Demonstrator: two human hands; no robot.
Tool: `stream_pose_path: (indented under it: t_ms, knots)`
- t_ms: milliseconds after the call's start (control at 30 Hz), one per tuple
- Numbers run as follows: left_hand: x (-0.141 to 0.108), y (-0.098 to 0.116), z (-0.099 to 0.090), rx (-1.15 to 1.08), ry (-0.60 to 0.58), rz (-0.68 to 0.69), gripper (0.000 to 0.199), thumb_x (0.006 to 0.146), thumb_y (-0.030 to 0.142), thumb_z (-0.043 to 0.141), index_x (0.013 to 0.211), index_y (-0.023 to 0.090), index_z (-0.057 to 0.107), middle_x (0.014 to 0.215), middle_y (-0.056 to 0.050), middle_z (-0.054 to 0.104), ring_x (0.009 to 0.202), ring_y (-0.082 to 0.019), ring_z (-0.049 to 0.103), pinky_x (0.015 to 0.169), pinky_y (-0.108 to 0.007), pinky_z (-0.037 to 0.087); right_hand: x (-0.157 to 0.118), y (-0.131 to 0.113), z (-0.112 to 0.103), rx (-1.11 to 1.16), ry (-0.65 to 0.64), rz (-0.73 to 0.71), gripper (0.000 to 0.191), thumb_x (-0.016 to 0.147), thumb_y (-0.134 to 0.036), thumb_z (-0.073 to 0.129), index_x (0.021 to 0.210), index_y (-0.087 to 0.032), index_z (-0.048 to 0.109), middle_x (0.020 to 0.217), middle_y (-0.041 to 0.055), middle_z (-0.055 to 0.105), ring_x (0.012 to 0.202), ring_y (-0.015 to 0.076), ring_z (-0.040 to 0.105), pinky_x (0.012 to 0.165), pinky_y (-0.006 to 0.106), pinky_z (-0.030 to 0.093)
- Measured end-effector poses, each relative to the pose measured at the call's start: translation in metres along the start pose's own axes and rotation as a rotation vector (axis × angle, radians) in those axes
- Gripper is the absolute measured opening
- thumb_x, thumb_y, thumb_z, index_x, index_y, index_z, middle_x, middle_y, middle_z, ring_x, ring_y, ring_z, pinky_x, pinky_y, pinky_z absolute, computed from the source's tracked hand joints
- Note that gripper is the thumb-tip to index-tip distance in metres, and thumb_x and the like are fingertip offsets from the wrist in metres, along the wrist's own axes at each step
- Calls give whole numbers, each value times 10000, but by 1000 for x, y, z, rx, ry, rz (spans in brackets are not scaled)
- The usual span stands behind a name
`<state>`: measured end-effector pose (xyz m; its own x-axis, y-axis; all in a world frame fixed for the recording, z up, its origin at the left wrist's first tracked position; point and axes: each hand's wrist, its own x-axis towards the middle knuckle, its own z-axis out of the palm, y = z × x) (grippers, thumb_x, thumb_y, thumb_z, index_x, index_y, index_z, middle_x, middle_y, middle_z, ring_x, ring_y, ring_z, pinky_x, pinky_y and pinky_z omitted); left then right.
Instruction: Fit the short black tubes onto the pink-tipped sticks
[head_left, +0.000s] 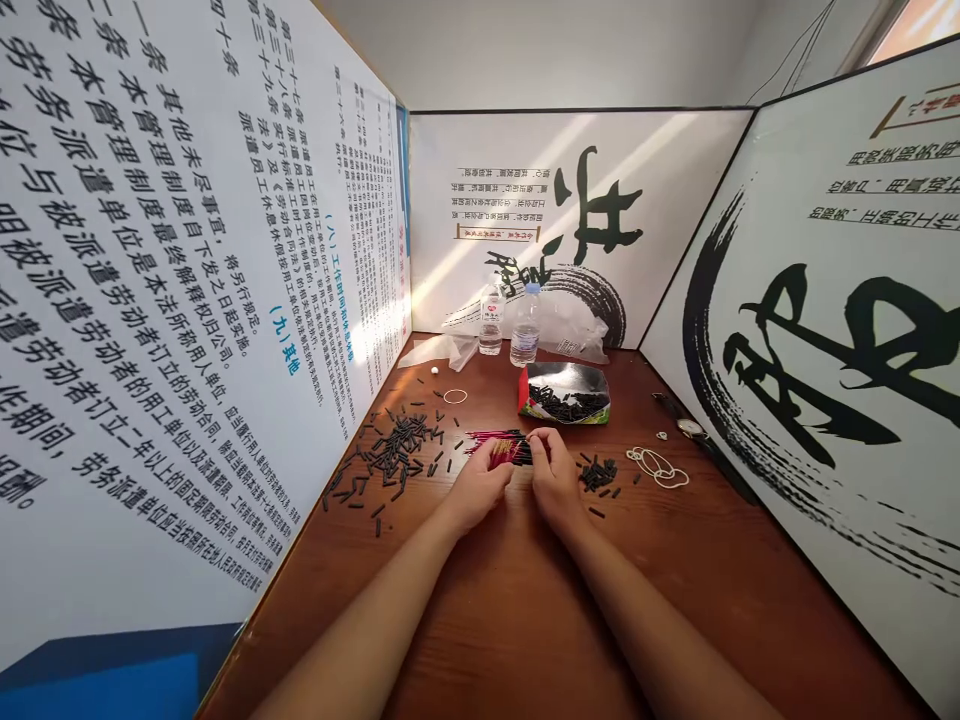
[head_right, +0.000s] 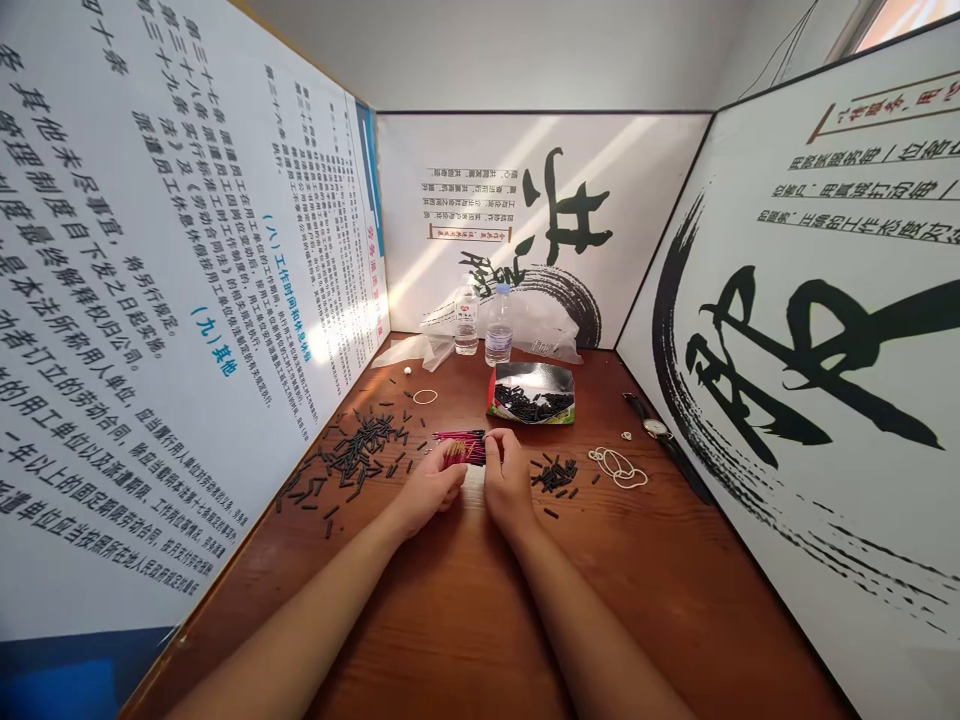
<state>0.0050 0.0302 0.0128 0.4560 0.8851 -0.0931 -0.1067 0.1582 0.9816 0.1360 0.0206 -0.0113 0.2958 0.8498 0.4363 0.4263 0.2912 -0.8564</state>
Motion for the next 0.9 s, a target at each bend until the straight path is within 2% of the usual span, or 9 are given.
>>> stream_pose_path:
  t_ms: [133,300,467,733,900]
  knots:
    - [-1,1,-4,-104,-26,-56,215,740,265,534,912,215,416,540,112,323,377,-35,180,360,-153,119,0,-1,3,178,-35,102,224,884,-418,487,886,-195,512,756,3,549,639,140,499,602,269,398]
    - [-1,2,-2,-45,-10,-30,257,732,243,538,972,192,462,499,116,321,357,-38,201,344,-156,149,2,-2,1,423,-90,205,291,805,-460,592,891,-185,548,716,-3,576,516,108,478,468,238,344]
    - [-1,1,-1,-40,-10,-19,267,744,275,578,967,170,476,506,113,329,355,-29,216,345,-161,164,4,-2,-4,427,-85,201,312,807,-473,596,837,-163,622,558,-37,471,491,97,396,477,237,326]
    - [0,0,0,-25,6,27,307,761,329,611,987,159,492,534,102,357,363,-29,238,343,-170,179,4,-13,-6,354,-146,164,327,753,-486,616,741,-162,653,556,-21,492,519,104,402,504,238,353]
    - [0,-1,-2,-44,-6,31,304,774,341,607,989,162,489,535,104,346,369,-30,223,348,-172,171,4,-13,-6,363,-151,178,306,758,-462,621,754,-158,655,557,-28,483,514,97,384,508,235,346]
